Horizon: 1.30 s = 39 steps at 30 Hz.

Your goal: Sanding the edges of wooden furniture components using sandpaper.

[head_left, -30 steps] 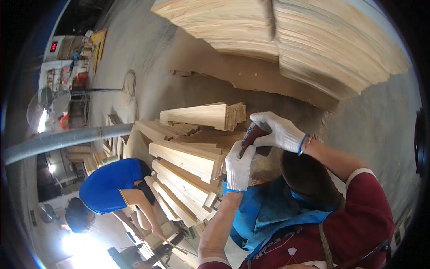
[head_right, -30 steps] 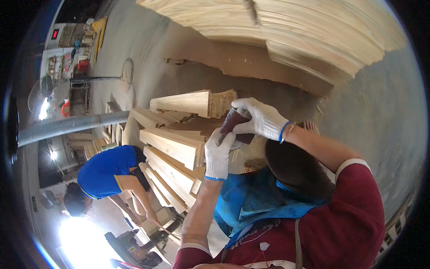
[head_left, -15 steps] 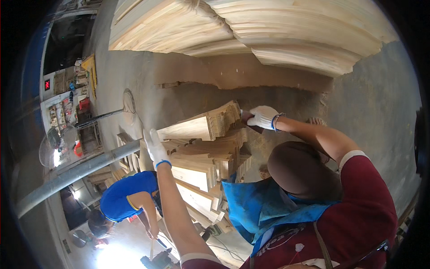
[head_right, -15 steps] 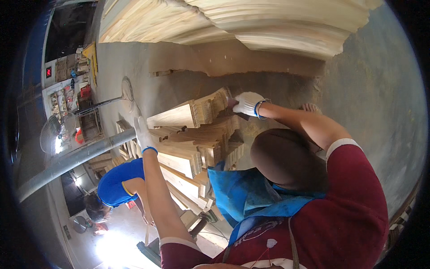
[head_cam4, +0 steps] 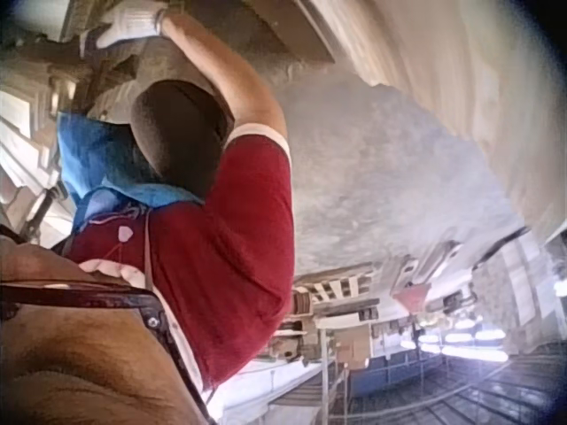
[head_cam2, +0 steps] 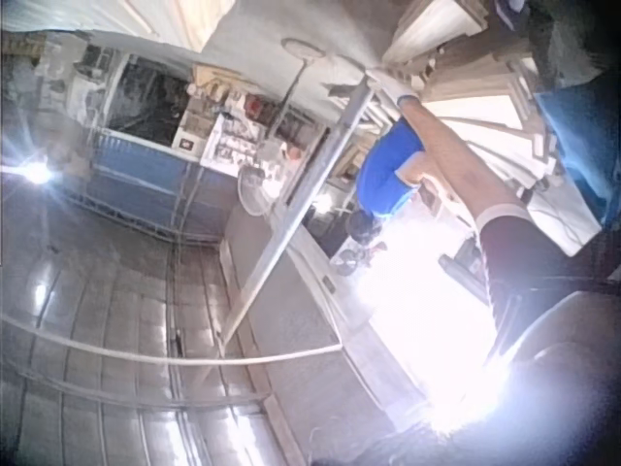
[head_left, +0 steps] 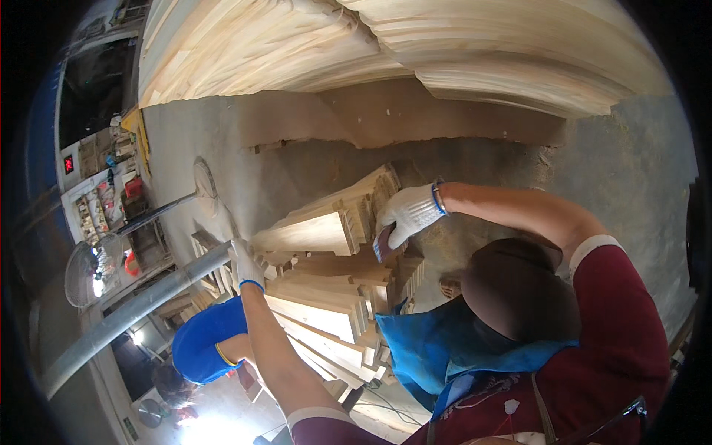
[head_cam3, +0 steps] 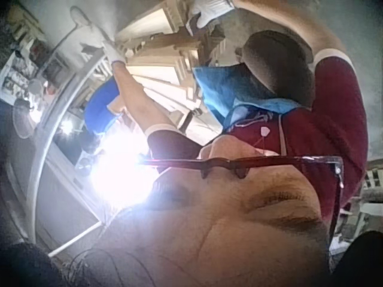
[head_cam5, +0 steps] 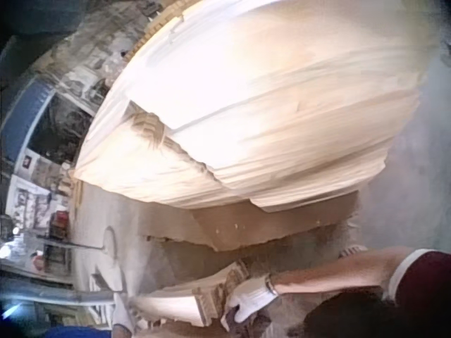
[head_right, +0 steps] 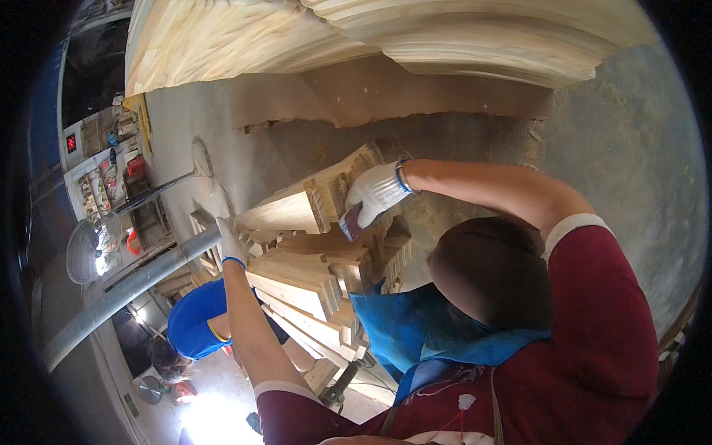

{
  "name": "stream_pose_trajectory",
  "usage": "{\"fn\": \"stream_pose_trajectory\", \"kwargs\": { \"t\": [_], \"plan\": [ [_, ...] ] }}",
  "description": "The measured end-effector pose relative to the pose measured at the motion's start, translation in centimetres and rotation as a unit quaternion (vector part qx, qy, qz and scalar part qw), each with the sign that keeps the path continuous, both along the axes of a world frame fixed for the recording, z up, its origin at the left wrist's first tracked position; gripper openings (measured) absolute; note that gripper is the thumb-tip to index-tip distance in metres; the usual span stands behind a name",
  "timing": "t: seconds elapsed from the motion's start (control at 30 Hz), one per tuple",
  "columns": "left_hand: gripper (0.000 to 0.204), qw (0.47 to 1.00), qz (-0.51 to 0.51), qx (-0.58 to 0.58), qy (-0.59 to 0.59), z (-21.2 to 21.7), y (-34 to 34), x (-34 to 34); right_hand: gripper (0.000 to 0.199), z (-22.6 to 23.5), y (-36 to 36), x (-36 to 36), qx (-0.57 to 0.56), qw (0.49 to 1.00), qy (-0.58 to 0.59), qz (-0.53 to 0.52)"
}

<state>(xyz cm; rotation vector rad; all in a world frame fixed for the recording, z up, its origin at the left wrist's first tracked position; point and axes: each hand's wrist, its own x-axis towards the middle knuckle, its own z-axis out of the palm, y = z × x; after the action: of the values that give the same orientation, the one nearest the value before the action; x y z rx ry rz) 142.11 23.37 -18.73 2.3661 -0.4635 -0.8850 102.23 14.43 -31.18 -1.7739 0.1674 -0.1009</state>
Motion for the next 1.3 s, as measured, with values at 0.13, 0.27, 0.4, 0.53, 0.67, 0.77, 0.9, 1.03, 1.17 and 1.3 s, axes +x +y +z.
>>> {"fn": "stream_pose_trajectory", "kwargs": {
  "t": [0.13,0.27,0.4,0.53,0.67,0.77,0.9,1.03,1.17,1.3],
  "plan": [
    [0.097,0.997,0.013,-0.022,0.066,-1.3,-0.9,-1.1,0.039,0.9,-0.5,1.9,0.065,0.998,0.002,-0.004],
    [0.094,0.994,0.01,-0.048,0.093,-1.1,-0.1,0.4,0.034,1.8,-1.0,3.5,-0.007,1.0,-0.022,-0.014],
    [0.088,0.993,0.012,-0.068,0.099,-1.5,-0.7,-1.3,0.034,1.4,-0.7,3.4,0.02,0.997,-0.017,-0.066],
    [0.085,0.997,-0.002,-0.031,0.072,-1.5,-0.5,-1.9,0.031,0.6,0.5,3.7,-0.022,0.995,-0.032,-0.096],
    [0.081,0.999,-0.004,-0.017,0.051,-1.4,0.1,-1.0,0.029,0.9,1.7,3.2,-0.022,0.992,-0.039,-0.121],
    [0.08,0.998,-0.021,0.05,-0.026,-1.4,0.1,-0.7,0.033,-0.9,2.4,2.2,0.051,0.989,-0.057,-0.128],
    [0.087,0.964,-0.141,-0.082,-0.208,1.8,1.2,0.7,0.036,-2.2,3.1,-0.7,0.303,0.933,0.006,-0.195],
    [0.119,0.69,-0.569,0.14,-0.424,3.2,-1.3,-13.2,0.032,-3.7,2.5,-3.9,0.276,0.865,0.102,-0.406],
    [0.117,0.617,-0.596,0.199,-0.473,3.4,-2.8,-17.2,0.03,-1.3,2.9,-0.9,0.078,0.888,0.078,-0.446],
    [0.121,0.612,-0.63,0.226,-0.422,2.2,-3.7,-18.2,0.025,-1.4,2.6,0.9,-0.061,0.853,-0.006,-0.518]
  ]
}}
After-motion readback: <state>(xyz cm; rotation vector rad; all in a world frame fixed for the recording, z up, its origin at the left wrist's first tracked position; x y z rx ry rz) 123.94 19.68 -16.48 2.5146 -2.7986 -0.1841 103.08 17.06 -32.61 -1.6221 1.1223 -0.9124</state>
